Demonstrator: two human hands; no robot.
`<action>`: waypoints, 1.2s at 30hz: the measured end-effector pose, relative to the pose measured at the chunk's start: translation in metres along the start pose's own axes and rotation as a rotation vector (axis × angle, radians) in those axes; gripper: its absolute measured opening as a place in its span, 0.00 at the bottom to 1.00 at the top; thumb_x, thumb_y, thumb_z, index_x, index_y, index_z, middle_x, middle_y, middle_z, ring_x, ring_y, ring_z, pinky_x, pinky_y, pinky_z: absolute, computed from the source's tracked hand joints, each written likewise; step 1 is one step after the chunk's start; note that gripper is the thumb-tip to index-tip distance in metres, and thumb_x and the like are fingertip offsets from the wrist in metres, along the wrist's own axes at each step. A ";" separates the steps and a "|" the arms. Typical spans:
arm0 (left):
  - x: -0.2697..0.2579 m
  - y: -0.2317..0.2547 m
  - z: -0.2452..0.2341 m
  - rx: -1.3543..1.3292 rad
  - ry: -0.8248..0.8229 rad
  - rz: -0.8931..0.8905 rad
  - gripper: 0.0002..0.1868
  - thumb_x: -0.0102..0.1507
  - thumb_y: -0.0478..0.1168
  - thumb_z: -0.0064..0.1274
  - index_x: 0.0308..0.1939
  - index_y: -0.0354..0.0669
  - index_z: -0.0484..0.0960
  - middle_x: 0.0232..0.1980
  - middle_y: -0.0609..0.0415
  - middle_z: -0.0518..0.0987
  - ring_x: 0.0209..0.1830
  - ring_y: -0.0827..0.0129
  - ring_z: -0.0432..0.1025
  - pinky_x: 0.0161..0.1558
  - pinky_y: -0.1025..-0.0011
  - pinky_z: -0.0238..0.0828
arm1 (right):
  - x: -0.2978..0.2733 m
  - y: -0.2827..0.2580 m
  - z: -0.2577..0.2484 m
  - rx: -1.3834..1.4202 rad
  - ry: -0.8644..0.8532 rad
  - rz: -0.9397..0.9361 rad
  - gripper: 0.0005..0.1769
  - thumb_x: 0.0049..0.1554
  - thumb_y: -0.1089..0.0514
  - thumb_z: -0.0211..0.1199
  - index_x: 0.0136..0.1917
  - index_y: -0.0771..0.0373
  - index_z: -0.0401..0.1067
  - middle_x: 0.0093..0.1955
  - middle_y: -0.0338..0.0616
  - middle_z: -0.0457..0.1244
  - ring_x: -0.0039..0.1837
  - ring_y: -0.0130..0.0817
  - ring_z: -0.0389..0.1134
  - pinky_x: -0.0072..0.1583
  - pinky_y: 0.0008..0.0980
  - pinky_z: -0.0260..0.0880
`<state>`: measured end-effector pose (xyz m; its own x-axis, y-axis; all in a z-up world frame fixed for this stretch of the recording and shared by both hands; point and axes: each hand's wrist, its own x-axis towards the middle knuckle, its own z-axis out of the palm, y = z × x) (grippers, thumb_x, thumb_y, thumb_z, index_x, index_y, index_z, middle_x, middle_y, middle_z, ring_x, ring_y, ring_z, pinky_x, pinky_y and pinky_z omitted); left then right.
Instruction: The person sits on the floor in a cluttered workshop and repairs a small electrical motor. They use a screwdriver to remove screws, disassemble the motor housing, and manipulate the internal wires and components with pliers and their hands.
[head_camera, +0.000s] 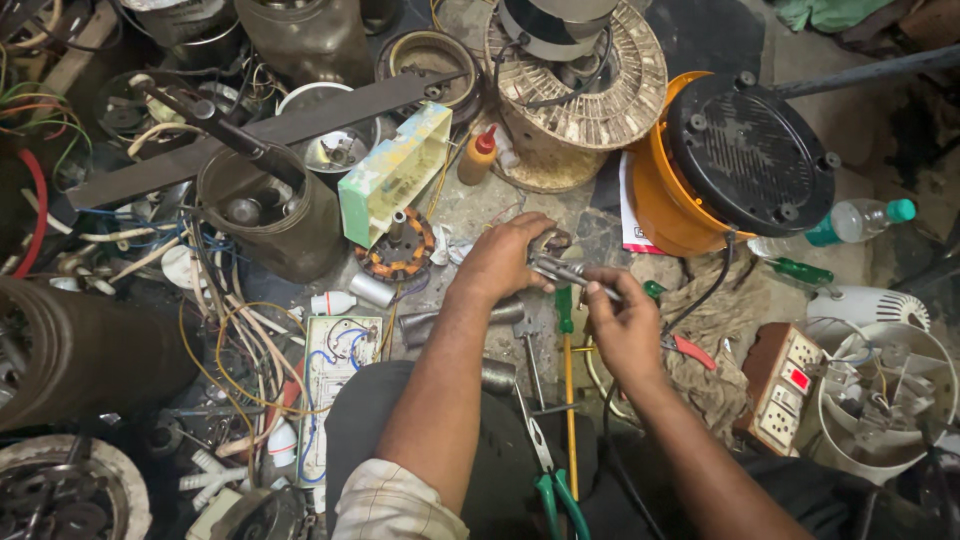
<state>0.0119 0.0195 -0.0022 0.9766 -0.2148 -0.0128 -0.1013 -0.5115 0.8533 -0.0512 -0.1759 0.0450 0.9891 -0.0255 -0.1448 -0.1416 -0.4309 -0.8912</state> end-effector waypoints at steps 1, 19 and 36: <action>0.000 0.000 0.000 -0.002 0.003 0.016 0.51 0.37 0.40 0.79 0.65 0.46 0.75 0.71 0.54 0.71 0.68 0.56 0.68 0.68 0.64 0.63 | -0.001 -0.001 -0.002 0.012 0.014 0.025 0.12 0.63 0.59 0.59 0.59 0.62 0.73 0.40 0.37 0.66 0.33 0.19 0.60 0.34 0.22 0.61; -0.003 0.010 -0.004 0.021 0.004 -0.004 0.50 0.38 0.41 0.79 0.64 0.47 0.75 0.70 0.55 0.72 0.67 0.56 0.69 0.67 0.64 0.64 | 0.013 0.006 -0.026 -0.049 0.091 0.104 0.15 0.65 0.47 0.62 0.50 0.62 0.74 0.35 0.43 0.59 0.34 0.29 0.59 0.37 0.31 0.59; -0.004 0.027 0.025 0.211 0.177 0.033 0.37 0.48 0.40 0.73 0.60 0.45 0.76 0.63 0.47 0.75 0.49 0.45 0.78 0.49 0.54 0.76 | 0.025 0.033 0.032 -0.339 0.297 -0.175 0.12 0.59 0.53 0.67 0.49 0.63 0.81 0.39 0.51 0.72 0.38 0.33 0.72 0.44 0.34 0.70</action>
<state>0.0007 -0.0146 0.0078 0.9882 -0.0947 0.1203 -0.1526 -0.6729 0.7238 -0.0329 -0.1614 -0.0016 0.9726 -0.1613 0.1675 0.0000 -0.7202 -0.6938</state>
